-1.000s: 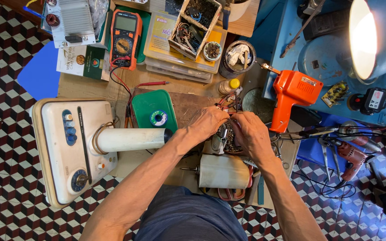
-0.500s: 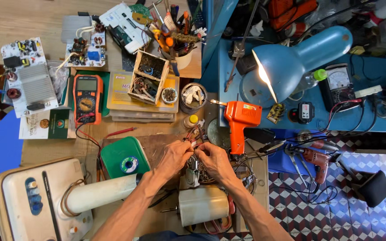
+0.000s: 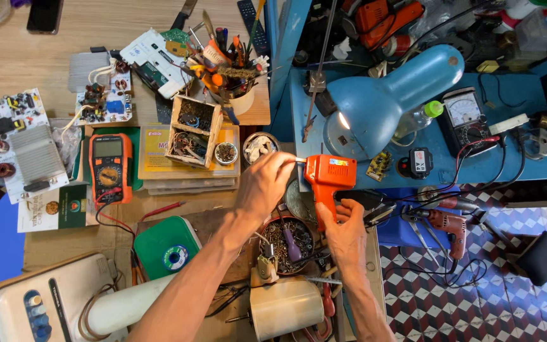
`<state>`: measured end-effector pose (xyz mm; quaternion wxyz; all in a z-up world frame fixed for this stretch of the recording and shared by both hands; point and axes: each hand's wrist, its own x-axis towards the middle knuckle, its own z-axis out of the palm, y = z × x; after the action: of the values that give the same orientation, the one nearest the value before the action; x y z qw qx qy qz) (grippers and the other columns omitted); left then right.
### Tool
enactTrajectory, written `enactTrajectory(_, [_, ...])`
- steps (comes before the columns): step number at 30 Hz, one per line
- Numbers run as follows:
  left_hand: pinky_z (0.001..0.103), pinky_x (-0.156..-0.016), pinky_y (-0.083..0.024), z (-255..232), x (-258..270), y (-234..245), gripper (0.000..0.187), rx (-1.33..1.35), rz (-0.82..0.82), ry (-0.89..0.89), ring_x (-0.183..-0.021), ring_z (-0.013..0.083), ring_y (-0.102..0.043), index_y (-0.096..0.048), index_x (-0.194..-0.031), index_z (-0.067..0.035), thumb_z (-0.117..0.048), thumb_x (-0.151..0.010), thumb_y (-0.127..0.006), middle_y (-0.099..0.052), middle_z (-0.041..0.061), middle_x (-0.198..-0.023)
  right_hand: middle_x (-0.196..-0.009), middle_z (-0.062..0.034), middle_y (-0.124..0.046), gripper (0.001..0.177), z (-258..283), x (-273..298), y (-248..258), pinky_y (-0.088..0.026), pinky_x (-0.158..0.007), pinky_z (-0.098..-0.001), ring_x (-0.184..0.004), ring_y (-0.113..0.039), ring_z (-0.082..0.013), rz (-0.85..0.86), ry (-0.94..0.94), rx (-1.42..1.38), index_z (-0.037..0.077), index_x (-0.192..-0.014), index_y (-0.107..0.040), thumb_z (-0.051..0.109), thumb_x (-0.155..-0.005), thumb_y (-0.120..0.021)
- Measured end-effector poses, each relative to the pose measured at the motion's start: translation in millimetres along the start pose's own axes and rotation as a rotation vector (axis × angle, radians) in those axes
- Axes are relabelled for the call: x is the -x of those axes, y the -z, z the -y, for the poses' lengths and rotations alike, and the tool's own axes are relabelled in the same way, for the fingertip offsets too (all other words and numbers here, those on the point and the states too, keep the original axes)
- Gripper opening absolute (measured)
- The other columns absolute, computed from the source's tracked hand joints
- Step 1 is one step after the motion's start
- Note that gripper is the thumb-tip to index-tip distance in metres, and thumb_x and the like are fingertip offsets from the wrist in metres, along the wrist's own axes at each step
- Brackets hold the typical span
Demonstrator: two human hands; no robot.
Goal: The person works on a small electronic component at a cluttered workbench. They use a heat gun to apply heat to the component and then manipulate wires and small parts with their hands. The task involves repeated handling of the same small area.
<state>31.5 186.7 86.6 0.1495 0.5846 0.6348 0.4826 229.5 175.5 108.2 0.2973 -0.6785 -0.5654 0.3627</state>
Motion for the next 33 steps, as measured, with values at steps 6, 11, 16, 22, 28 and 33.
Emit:
enactTrajectory(6, [0.045, -0.081, -0.058, 14, -88, -60, 0.015, -0.154, 0.393, 0.188, -0.087, 0.0383, -0.074, -0.076, -0.095, -0.005, -0.018, -0.091, -0.070, -0.074, 0.023, -0.093, -0.101, -0.0157, -0.077, 0.054, -11, -8, -15, -0.055, -0.083, -0.0367, -0.090, -0.071, -0.0247, 0.148, -0.114, -0.019, 0.004, -0.125, -0.067, 0.033, -0.080, -0.077])
enactTrajectory(11, [0.048, -0.083, -0.057, 22, -109, -93, 0.027, -0.296, 0.506, 0.268, -0.091, 0.0409, -0.073, -0.076, -0.099, -0.003, -0.027, -0.086, -0.078, -0.074, 0.024, -0.094, -0.103, -0.0140, -0.077, 0.059, -24, -1, -11, -0.055, -0.085, -0.0359, -0.092, -0.073, -0.0237, 0.125, -0.124, -0.008, 0.007, -0.130, -0.064, 0.032, -0.078, -0.076])
enactTrajectory(16, [0.046, -0.085, -0.057, 25, -127, -114, 0.037, -0.364, 0.531, 0.474, -0.098, 0.0372, -0.072, -0.076, -0.107, -0.010, -0.030, -0.077, -0.082, -0.075, 0.019, -0.104, -0.106, -0.0152, -0.076, 0.061, -23, -2, -7, -0.055, -0.087, -0.0373, -0.095, -0.073, -0.0261, 0.142, -0.145, 0.040, 0.008, -0.132, -0.062, 0.033, -0.079, -0.076])
enactTrajectory(22, [0.043, -0.082, -0.058, 18, -120, -111, 0.037, -0.312, 0.496, 0.530, -0.094, 0.0355, -0.073, -0.079, -0.100, -0.003, -0.031, -0.076, -0.084, -0.076, 0.020, -0.100, -0.107, -0.0168, -0.077, 0.061, -26, -9, -9, -0.055, -0.089, -0.0382, -0.098, -0.074, -0.0288, 0.147, -0.121, 0.082, 0.008, -0.131, -0.064, 0.035, -0.078, -0.077])
enactTrajectory(28, [0.028, -0.052, -0.046, 21, -67, -23, 0.025, 0.490, 0.320, 0.606, -0.060, 0.0114, -0.063, -0.080, -0.096, -0.003, -0.025, -0.084, -0.079, -0.073, 0.005, -0.075, -0.114, -0.0209, -0.071, 0.062, -21, -23, -3, -0.052, -0.089, -0.0390, -0.102, -0.069, -0.0312, 0.092, 0.184, 0.157, 0.001, -0.132, -0.061, 0.034, -0.083, -0.078])
enactTrajectory(33, [0.021, -0.051, -0.043, -8, 77, 31, 0.020, 0.730, 0.141, 0.779, -0.058, 0.0027, -0.055, -0.077, -0.099, -0.004, -0.023, -0.090, -0.077, -0.066, -0.004, -0.072, -0.117, -0.0127, -0.072, 0.042, -15, 37, 12, -0.054, -0.095, -0.0324, -0.106, -0.068, -0.0201, 0.109, 0.137, -0.198, 0.000, -0.130, -0.064, 0.029, -0.101, -0.066])
